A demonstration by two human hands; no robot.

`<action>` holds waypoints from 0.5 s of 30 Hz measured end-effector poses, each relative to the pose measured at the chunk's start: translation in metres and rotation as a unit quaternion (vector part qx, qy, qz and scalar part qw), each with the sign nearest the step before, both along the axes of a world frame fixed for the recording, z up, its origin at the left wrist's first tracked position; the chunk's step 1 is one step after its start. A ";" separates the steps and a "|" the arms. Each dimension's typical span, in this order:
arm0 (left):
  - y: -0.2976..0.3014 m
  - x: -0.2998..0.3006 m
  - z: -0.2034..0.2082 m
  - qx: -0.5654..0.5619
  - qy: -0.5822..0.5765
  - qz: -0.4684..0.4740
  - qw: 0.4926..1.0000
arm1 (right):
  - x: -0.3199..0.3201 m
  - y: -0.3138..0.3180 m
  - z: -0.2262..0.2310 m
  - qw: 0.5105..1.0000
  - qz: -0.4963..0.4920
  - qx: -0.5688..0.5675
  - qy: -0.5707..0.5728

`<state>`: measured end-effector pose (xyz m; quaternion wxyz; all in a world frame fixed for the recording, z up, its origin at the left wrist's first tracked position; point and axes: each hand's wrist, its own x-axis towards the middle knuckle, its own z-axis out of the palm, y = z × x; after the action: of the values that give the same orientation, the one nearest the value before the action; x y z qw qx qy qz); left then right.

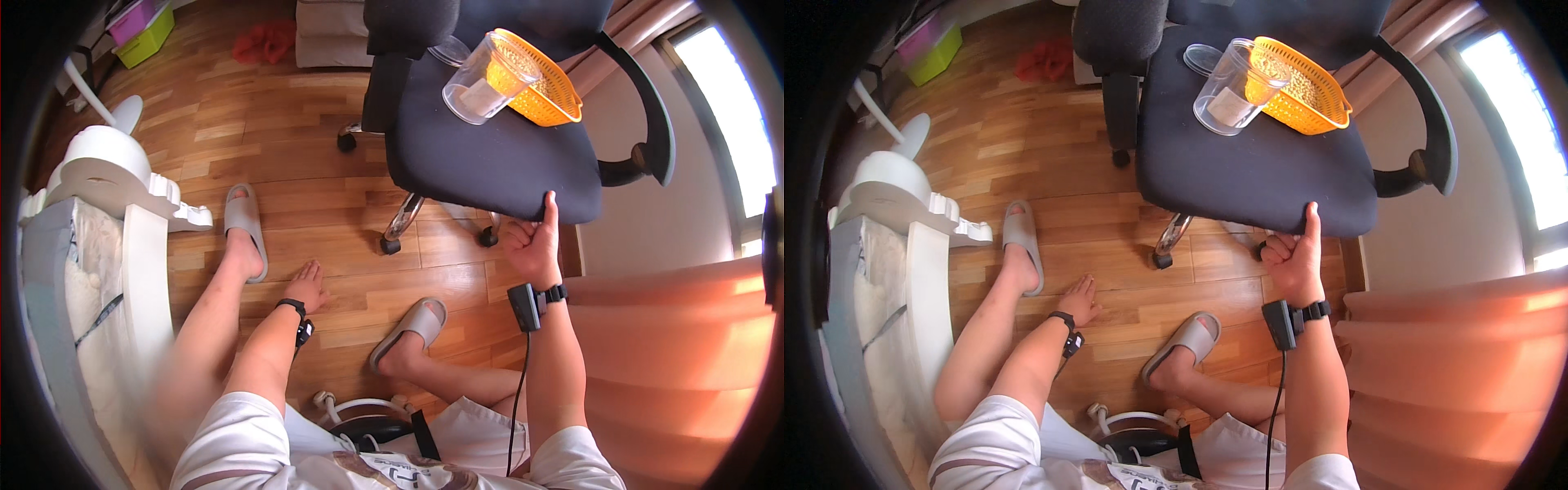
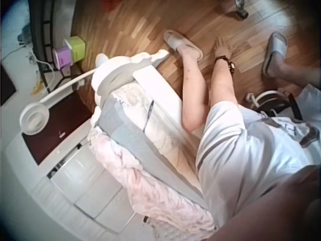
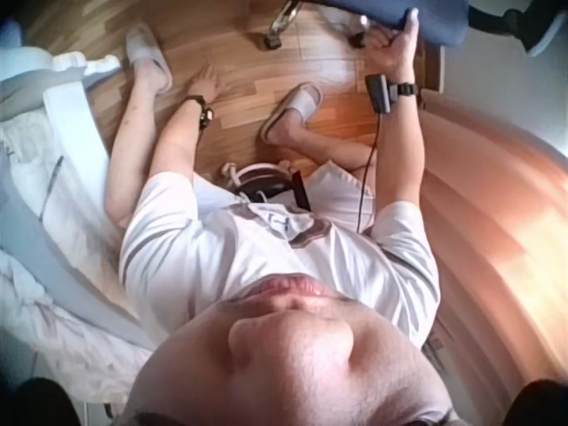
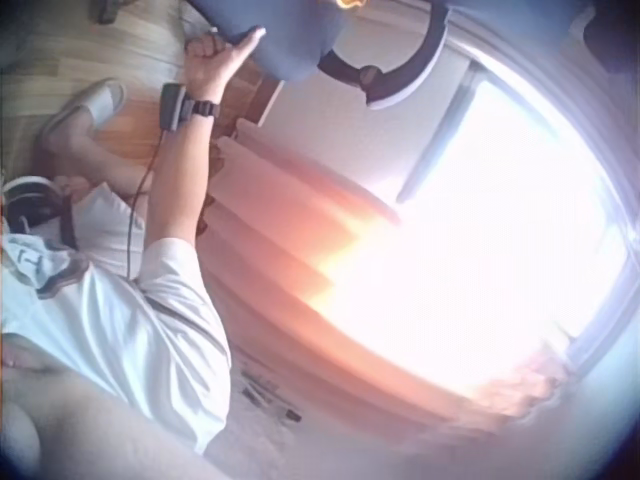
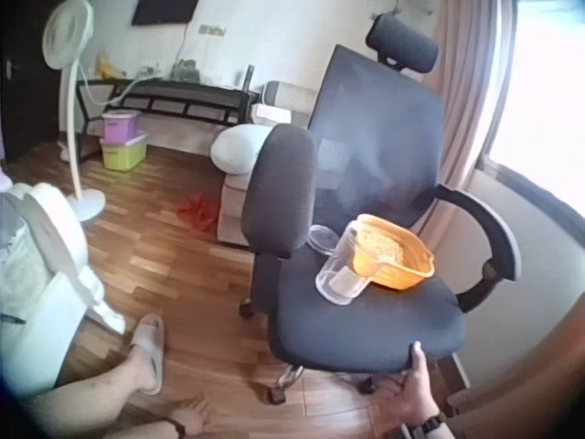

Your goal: Picking up and sorting soybeans from the seat of an office chair into a container and colander.

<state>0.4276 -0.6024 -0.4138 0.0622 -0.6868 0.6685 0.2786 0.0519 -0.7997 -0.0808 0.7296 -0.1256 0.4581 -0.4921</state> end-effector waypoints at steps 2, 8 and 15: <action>0.018 -0.007 0.016 0.017 0.013 0.011 1.000 | -0.002 0.000 -0.007 1.000 -0.010 -0.025 -0.007; 0.052 -0.016 0.088 -0.070 0.061 0.070 0.993 | -0.005 -0.014 -0.027 0.996 -0.063 -0.061 0.016; 0.012 0.021 0.297 -0.376 0.256 0.175 0.873 | -0.004 -0.011 -0.029 0.994 -0.035 -0.102 -0.002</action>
<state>0.4483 -0.5903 -0.1164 -0.4240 -0.6685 0.5845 0.1782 0.0479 -0.8104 -0.1097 0.6962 -0.1822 0.4080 -0.5618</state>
